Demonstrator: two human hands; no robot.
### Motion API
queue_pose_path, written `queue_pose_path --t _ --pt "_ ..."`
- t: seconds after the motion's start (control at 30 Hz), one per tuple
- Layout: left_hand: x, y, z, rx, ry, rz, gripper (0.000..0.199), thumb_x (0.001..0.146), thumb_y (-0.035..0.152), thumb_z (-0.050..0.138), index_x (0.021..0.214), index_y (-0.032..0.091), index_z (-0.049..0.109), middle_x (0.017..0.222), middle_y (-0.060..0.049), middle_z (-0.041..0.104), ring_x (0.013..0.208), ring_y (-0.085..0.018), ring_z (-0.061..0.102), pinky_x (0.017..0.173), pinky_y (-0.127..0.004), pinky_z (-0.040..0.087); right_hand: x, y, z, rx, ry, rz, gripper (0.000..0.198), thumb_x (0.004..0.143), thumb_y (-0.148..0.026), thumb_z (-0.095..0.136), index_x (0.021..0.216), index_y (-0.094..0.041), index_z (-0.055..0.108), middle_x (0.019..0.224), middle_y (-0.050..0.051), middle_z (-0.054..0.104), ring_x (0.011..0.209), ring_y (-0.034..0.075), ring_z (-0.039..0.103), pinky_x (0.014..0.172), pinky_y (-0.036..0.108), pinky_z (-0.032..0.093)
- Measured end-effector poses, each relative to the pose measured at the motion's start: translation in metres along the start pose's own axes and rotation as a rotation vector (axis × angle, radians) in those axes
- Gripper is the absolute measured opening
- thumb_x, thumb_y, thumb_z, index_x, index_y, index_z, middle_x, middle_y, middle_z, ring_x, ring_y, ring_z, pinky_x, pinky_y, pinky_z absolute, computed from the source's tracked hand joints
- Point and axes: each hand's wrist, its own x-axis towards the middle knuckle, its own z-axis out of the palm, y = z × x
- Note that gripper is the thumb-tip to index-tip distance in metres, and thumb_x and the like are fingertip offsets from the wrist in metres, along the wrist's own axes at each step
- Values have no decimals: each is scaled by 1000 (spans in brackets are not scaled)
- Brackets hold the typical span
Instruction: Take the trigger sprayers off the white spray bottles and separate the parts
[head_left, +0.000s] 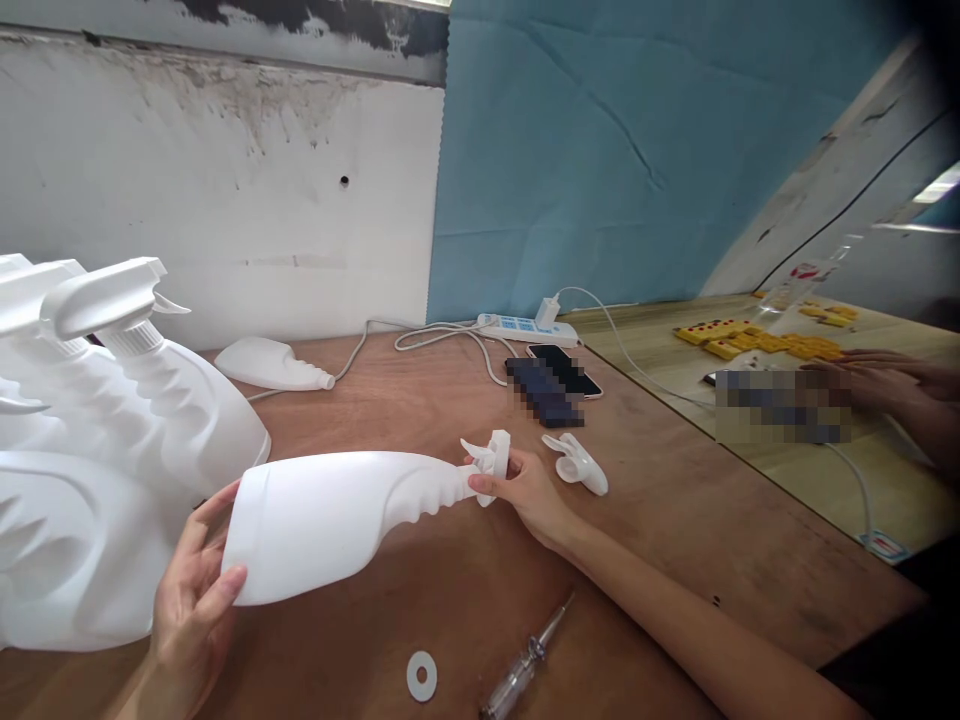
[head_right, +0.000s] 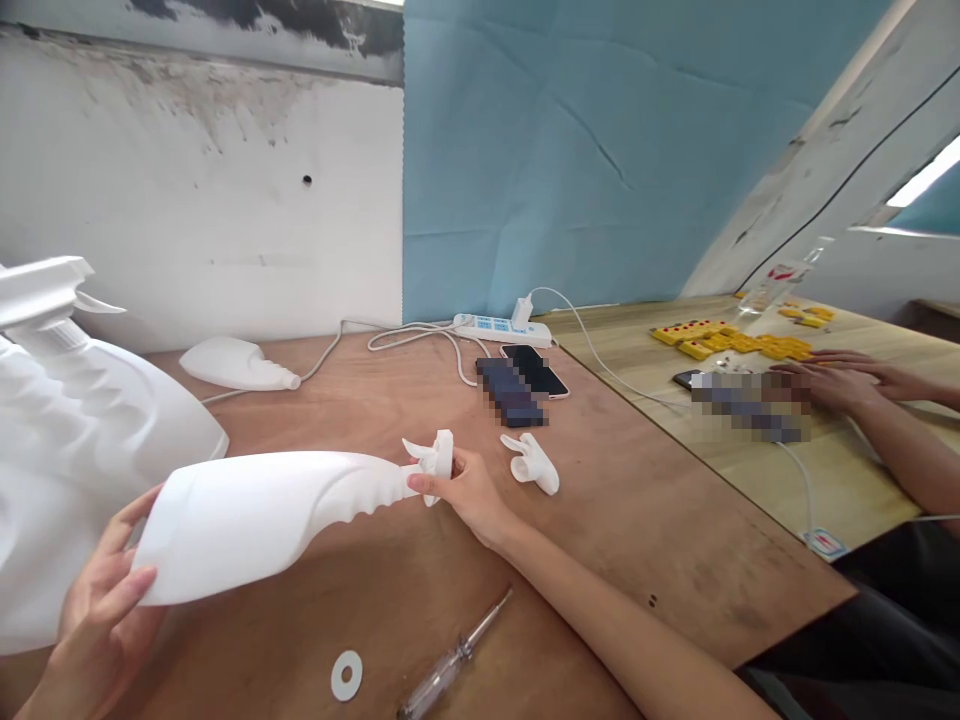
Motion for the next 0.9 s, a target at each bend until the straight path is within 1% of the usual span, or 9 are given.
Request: queue_pose_path --t 0.13,0.23,0.37,0.5,0.57,0.7,0.77,0.83,0.9 --pt "-5 -1 -3 67 -34 188 72 46 27 74 113 29 46 113 -2 60 108 -32 51 82 -35 48 0 -4 1 173 -101 124 33 59 -33 77 83 -14 66 76 4 66 68 17 61 63 30 51" --pt "-8 -2 -1 60 -76 199 70 51 31 73 115 29 44 117 -3 57 109 -31 50 86 -35 45 1 -10 0 213 -90 133 34 61 -34 75 86 -14 65 83 5 66 72 19 63 66 35 54" --pt "-7 -2 7 -30 -128 42 72 55 36 69 120 22 42 120 -8 54 109 -32 50 82 -34 47 -2 -27 2 255 -10 -80 46 72 -45 64 109 -20 56 95 6 65 74 20 63 63 35 55" --pt "-12 -4 13 -170 -198 -106 67 58 34 67 119 23 41 122 -8 52 106 -31 52 74 -33 51 -6 -51 14 243 10 -335 66 66 -52 66 122 -24 45 107 8 61 92 24 60 73 36 53" --pt "-19 -7 16 -221 -289 -132 64 59 31 67 117 25 40 124 -7 50 104 -28 52 73 -32 51 -6 -65 23 220 78 -368 62 65 -49 69 119 -25 48 111 8 60 99 26 58 75 36 52" --pt "-28 -10 27 -310 -488 -205 48 67 30 60 110 24 40 124 -7 46 95 -23 57 70 -35 52 5 -91 45 184 137 -470 30 71 -42 63 98 -30 59 109 4 60 109 25 53 84 37 49" --pt "-27 -11 30 -311 -560 -234 43 69 29 58 107 23 38 119 -7 48 91 -21 58 70 -37 52 13 -103 55 188 190 -557 14 76 -39 57 85 -29 60 100 4 61 105 25 55 86 39 48" --pt "-30 -11 28 -188 -671 -305 37 73 29 52 107 21 39 107 -7 53 83 -19 60 65 -35 53 20 -113 61 194 242 -656 9 78 -35 54 77 -27 59 89 5 61 96 26 59 85 40 48" --pt "-45 -14 23 88 -966 -318 28 83 35 39 107 20 42 92 -5 57 67 -17 61 51 -30 51 26 -123 65 166 281 -777 7 77 -31 55 74 -26 58 84 5 59 90 25 60 86 38 48"
